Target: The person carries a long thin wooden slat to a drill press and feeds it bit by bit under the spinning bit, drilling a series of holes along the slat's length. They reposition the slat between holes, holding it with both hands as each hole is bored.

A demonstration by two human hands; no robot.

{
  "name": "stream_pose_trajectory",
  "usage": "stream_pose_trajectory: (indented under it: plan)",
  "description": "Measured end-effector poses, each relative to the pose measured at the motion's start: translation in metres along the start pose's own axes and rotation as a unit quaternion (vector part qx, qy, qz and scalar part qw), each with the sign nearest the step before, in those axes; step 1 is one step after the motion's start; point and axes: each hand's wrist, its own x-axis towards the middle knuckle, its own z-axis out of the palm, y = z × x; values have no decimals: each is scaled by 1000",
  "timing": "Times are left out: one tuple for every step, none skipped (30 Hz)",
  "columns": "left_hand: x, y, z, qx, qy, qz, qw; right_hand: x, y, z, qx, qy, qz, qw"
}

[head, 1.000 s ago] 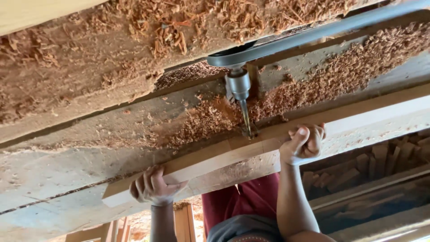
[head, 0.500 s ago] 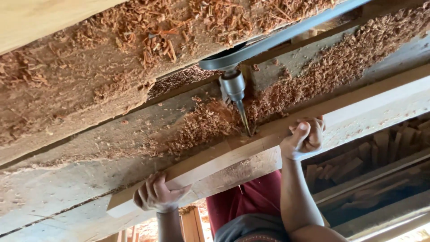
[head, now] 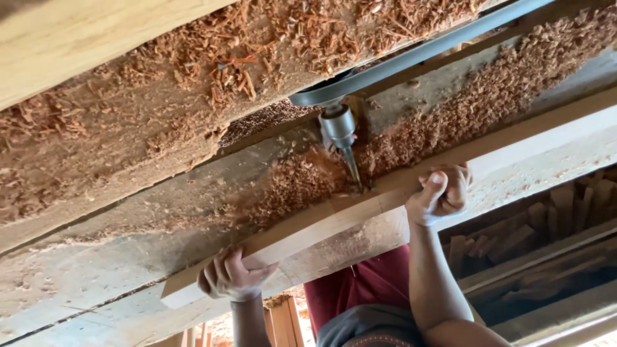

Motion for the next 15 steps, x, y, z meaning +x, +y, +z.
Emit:
stream_pose_trajectory:
  plan:
    - [2, 0, 0, 1, 0, 1, 1000, -2, 7, 1, 1, 0, 1, 1000]
    - [3, 1, 1, -2, 4, 1, 1000, -4, 14, 1, -3, 10, -12, 1000]
    - [5, 2, 2, -5, 8, 0, 1000, -6, 21, 1, -7, 20, -26, 999]
    - [5, 0, 1, -4, 8, 1, 1000, -4, 18, 2, -6, 20, -25, 999]
    - [5, -1, 0, 0, -1, 1, 1000, -3, 15, 3, -1, 19, -25, 1000]
    - [5, -1, -1, 6, -10, -1, 1000, -1, 12, 3, 4, 16, -26, 1000]
    - [6, 0, -1, 7, -10, -1, 1000, 0, 8, 3, 6, 15, -26, 1000]
    - [9, 1, -2, 1, -6, -6, 1000, 1, 3, 4, 3, 10, -12, 1000]
    - [11, 1, -2, -5, -3, -10, 1000, 2, -2, 4, 1, 4, 1, 1000]
    - [9, 0, 0, -3, -2, -10, 1000, 3, -2, 4, 3, 4, 1, 1000]
    - [7, -1, 1, -1, -1, -11, 1000, 3, -2, 5, 3, 5, -5, 1000]
    - [5, -2, 3, 1, 1, -12, 1000, 4, -2, 5, 2, 5, -11, 1000]
    - [6, -2, 6, 4, 2, -13, 1000, 2, 5, 6, 5, 4, -10, 1000]
    - [7, -3, 8, 2, 13, -6, 1000, 0, 13, 5, -2, 17, -28, 999]
    - [7, -3, 10, 0, 23, 1, 1000, -2, 21, 5, -8, 29, -46, 998]
